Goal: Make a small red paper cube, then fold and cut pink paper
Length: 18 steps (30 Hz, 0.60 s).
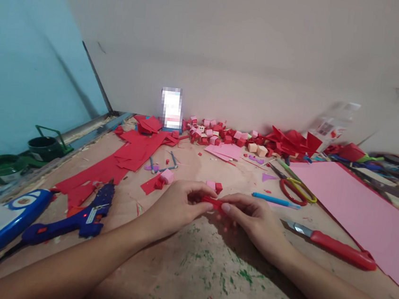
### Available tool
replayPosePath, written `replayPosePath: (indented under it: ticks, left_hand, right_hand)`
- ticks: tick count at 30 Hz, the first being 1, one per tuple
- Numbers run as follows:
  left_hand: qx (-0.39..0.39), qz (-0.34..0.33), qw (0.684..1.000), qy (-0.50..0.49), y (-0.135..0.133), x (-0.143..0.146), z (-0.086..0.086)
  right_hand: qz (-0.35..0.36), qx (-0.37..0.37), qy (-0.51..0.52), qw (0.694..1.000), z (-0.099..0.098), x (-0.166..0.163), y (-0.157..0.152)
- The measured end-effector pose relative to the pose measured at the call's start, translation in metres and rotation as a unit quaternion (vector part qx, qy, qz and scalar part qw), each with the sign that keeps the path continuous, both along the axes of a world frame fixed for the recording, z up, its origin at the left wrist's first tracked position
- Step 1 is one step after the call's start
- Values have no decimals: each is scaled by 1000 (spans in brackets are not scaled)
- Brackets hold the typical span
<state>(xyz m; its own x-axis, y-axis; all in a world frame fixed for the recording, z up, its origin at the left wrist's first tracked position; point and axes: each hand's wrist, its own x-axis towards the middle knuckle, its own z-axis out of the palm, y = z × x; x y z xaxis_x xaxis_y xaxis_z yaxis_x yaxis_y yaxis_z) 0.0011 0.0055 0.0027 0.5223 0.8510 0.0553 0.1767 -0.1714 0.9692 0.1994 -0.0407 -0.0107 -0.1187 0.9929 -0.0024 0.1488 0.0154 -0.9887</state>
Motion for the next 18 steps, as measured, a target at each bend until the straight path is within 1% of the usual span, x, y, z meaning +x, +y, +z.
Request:
replayPosePath:
  ticks: [5,9,13,18]
  left_hand:
    - [-10,0,1000,15,0,-1,2]
    - [-8,5,1000,27,1,-2,1]
    - [-1,-2,1000,9,1,0,-1]
    - [-18,-28,999,-14,-1,1,-1]
  right_hand:
    - [1,4,-10,1000,-1,0,0]
    - [-16,4,-5,1000,-2,0,1]
    - [-21,13,-13,1000,0,1,0]
    - [7,14,-35,999,0,1,0]
